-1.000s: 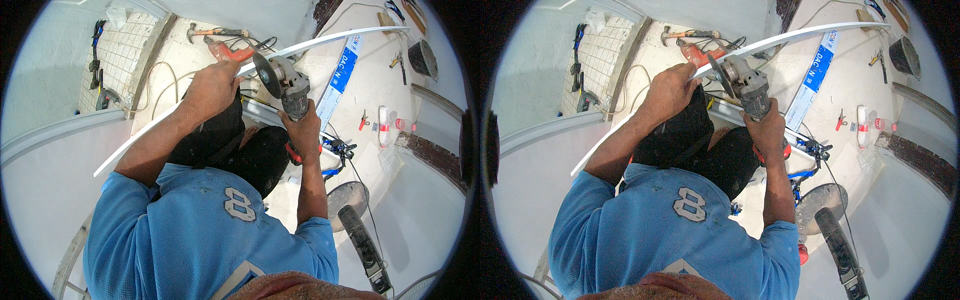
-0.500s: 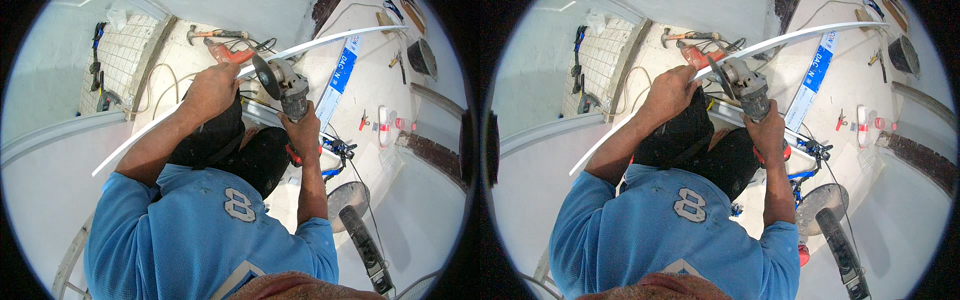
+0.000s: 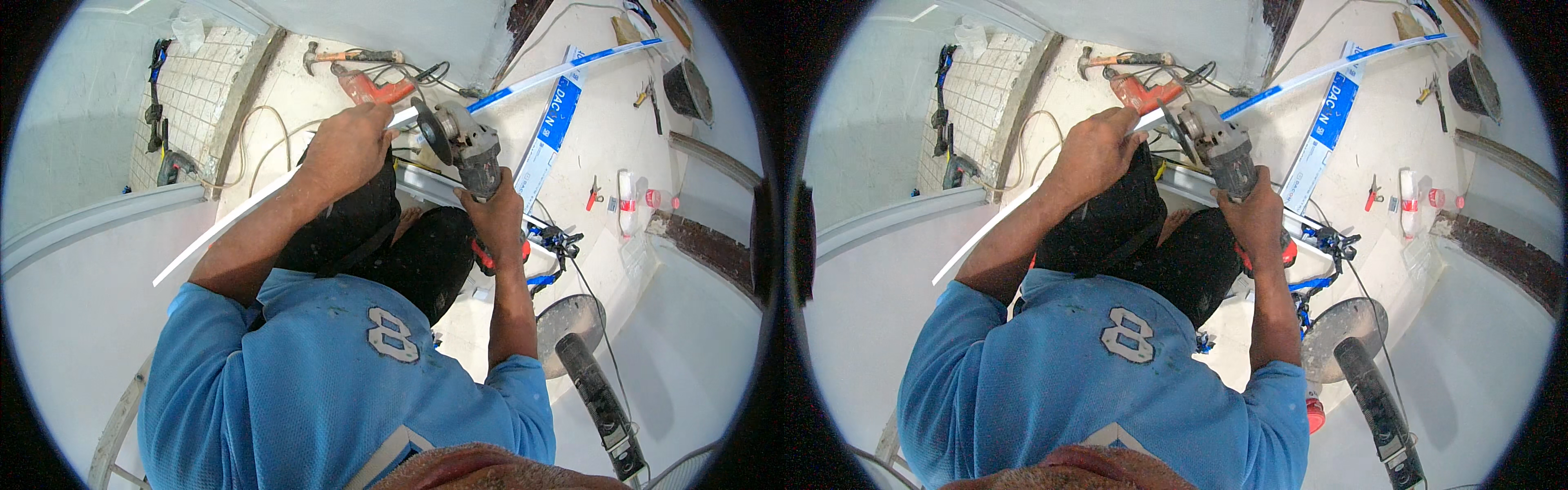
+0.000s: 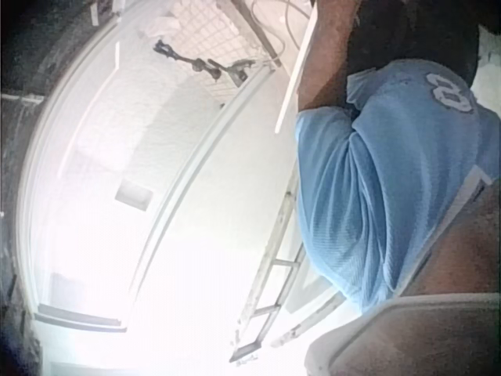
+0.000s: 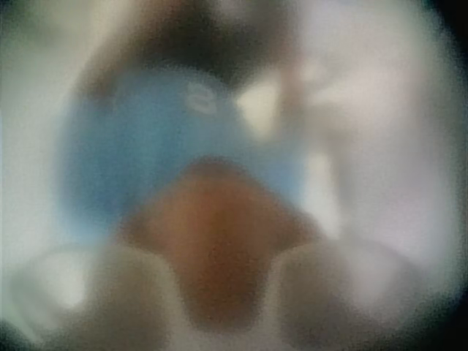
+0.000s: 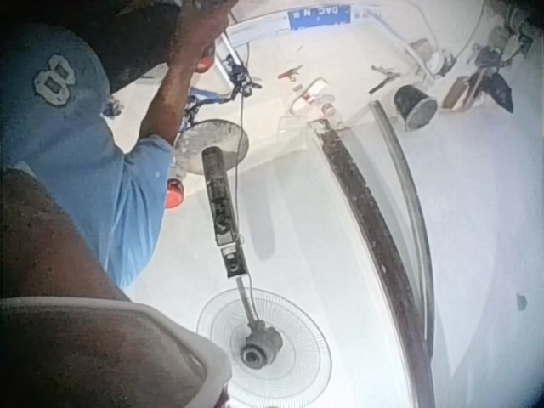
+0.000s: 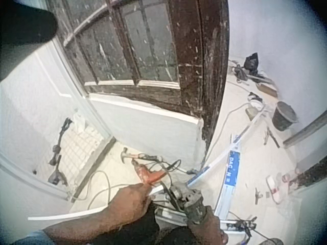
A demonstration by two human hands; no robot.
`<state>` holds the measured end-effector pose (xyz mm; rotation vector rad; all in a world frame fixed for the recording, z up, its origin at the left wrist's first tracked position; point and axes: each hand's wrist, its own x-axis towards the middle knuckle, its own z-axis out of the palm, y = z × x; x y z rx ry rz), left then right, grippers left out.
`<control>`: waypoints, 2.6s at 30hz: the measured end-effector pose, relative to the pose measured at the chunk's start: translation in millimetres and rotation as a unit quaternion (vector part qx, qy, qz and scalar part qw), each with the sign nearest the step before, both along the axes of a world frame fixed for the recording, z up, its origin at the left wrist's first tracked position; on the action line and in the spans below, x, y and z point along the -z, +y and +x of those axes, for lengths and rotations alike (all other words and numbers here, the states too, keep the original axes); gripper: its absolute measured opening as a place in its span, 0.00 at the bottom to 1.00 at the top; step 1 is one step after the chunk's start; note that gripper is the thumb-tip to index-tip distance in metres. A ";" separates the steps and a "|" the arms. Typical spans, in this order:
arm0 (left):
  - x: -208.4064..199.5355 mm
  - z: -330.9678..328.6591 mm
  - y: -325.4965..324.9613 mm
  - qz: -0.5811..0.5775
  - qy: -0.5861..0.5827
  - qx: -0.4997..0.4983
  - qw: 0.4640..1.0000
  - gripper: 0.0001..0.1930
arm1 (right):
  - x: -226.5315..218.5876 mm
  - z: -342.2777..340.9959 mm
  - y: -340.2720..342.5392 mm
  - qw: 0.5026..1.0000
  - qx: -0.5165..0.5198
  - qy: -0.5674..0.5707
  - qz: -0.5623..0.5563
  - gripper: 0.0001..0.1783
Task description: The person measures a doorway opening with a tape measure, then measures and marks a long white PVC profile. They use a metal ruler to draw a straight line and cut the profile with an angle grinder. The cut piece is set aside on the floor.
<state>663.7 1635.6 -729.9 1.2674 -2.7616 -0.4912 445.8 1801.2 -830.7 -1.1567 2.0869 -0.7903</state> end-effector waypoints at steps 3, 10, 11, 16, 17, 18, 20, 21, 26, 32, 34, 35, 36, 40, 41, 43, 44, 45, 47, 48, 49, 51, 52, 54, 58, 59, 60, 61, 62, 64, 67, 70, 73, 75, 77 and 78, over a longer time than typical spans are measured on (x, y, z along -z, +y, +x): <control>0.6 1.8 1.1 -0.007 0.002 0.004 1.000 0.12 | 4.9 0.6 6.8 1.000 -0.003 -0.005 -0.009 0.35; -0.9 -2.5 -0.3 -0.004 0.004 0.030 1.000 0.12 | -3.1 -5.7 17.1 1.000 -0.003 0.012 0.001 0.36; -0.9 -4.0 -1.7 -0.015 0.012 0.028 0.999 0.13 | -5.2 -7.9 21.2 1.000 0.005 0.012 0.013 0.36; -4.0 -10.6 2.4 0.016 -0.027 0.019 0.999 0.22 | 6.3 -15.4 76.6 0.998 0.039 -0.036 0.045 0.45; 8.9 -2.0 -0.9 -0.035 0.012 0.061 0.997 0.25 | 14.8 -16.0 96.0 0.997 0.048 -0.059 0.007 0.45; 7.4 -5.0 0.3 -0.030 0.009 0.075 0.997 0.26 | 17.4 -11.0 117.6 0.994 0.061 -0.081 -0.031 0.45; 17.0 -5.4 0.6 -0.054 0.052 0.100 0.992 0.24 | -19.0 0.4 147.4 0.936 0.159 -0.312 0.029 0.43; 14.6 -5.5 4.8 -0.061 0.057 0.120 0.989 0.29 | -21.6 9.9 166.3 0.919 0.198 -0.342 -0.007 0.42; 2.3 5.0 12.5 -0.127 0.018 0.186 0.974 0.21 | 1.6 89.7 263.5 0.877 0.357 -0.317 -0.051 0.38; -27.9 -2.2 -6.9 -0.065 0.082 0.170 0.980 0.21 | 38.5 201.4 335.4 0.708 0.599 -0.341 -0.153 0.26; -42.7 9.2 -13.3 -0.086 0.083 0.124 0.985 0.22 | 37.5 221.2 351.3 0.646 0.645 -0.359 -0.197 0.20; -41.2 13.6 -19.9 -0.087 0.087 0.115 0.986 0.24 | 54.9 229.3 365.9 0.610 0.668 -0.368 -0.213 0.18; -42.2 16.7 -22.0 -0.089 0.079 0.110 0.987 0.24 | 73.8 234.8 381.0 0.572 0.688 -0.382 -0.230 0.16; -2.0 50.9 -70.8 -0.094 0.066 0.100 0.988 0.24 | 156.9 244.2 436.0 0.527 0.732 -0.363 -0.234 0.07; 11.6 66.8 -82.2 -0.087 0.055 0.082 0.991 0.24 | 175.5 241.5 447.8 0.526 0.728 -0.368 -0.240 0.07; 59.5 101.4 -123.7 -0.104 0.024 0.054 0.993 0.25 | 222.2 253.5 482.0 0.540 0.723 -0.357 -0.242 0.07; 90.6 120.7 -153.3 -0.136 0.002 0.031 0.990 0.26 | 241.4 254.4 496.4 0.560 0.711 -0.350 -0.240 0.07; 104.2 144.3 -160.8 -0.115 -0.066 0.018 0.991 0.27 | 231.8 251.1 489.2 0.566 0.689 -0.387 -0.235 0.09; 103.2 136.9 -105.0 -0.081 -0.052 0.043 0.994 0.29 | 235.9 265.4 504.3 0.512 0.727 -0.382 -0.250 0.08; 111.4 149.2 -107.3 -0.037 -0.041 0.017 0.998 0.26 | 245.0 258.9 514.8 0.531 0.681 -0.429 -0.264 0.07; 125.4 162.1 -109.3 0.004 -0.030 -0.010 0.999 0.25 | 244.3 251.3 511.2 0.524 0.681 -0.447 -0.250 0.09; 151.3 180.8 -108.3 -0.012 0.029 0.041 0.999 0.23 | 240.9 246.5 504.7 0.510 0.703 -0.436 -0.235 0.13; 163.7 186.5 -114.2 -0.042 -0.058 0.016 0.997 0.24 | 249.2 244.4 512.7 0.505 0.679 -0.468 -0.254 0.14; 179.3 191.1 -108.0 -0.033 -0.076 0.020 0.996 0.25 | 242.5 245.2 508.2 0.542 0.658 -0.466 -0.236 0.13; 205.2 205.1 -108.7 0.018 -0.125 -0.056 0.990 0.29 | 258.0 252.8 519.7 0.528 0.655 -0.485 -0.240 0.10; 220.4 217.5 -105.7 0.028 -0.118 -0.071 0.990 0.30 | 254.0 246.9 520.2 0.535 0.644 -0.492 -0.239 0.10; 233.8 228.5 -102.3 0.038 -0.121 -0.088 0.988 0.31 | 252.2 244.2 517.2 0.558 0.629 -0.483 -0.244 0.10; 244.3 231.7 -100.7 0.044 -0.126 -0.098 0.986 0.31 | 245.5 246.1 508.0 0.550 0.646 -0.474 -0.234 0.11; 249.5 230.0 -103.1 0.046 -0.134 -0.104 0.985 0.32 | 244.0 247.0 503.3 0.537 0.666 -0.466 -0.227 0.11; 259.7 224.5 -99.1 0.057 -0.148 -0.092 0.983 0.35 | 241.5 246.7 503.1 0.529 0.648 -0.494 -0.236 0.12; 267.3 212.0 -85.2 0.077 -0.155 -0.089 0.981 0.39 | 242.1 246.0 509.5 0.516 0.623 -0.535 -0.245 0.12; 264.4 195.1 -74.4 0.108 -0.154 -0.105 0.977 0.43 | 246.8 251.2 511.9 0.496 0.653 -0.527 -0.222 0.13; 269.1 205.1 -69.4 0.102 -0.141 -0.135 0.975 0.47 | 234.8 248.6 502.4 0.510 0.652 -0.525 -0.197 0.13; 260.0 192.0 -57.9 0.069 -0.134 -0.153 0.977 0.46 | 235.3 249.3 508.1 0.509 0.651 -0.527 -0.199 0.14; 250.1 183.0 -54.8 0.031 -0.104 -0.149 0.983 0.44 | 233.6 248.7 507.5 0.500 0.660 -0.528 -0.187 0.13; 241.5 181.2 -56.6 0.010 -0.075 -0.137 0.988 0.42 | 231.7 248.8 507.5 0.496 0.664 -0.529 -0.182 0.12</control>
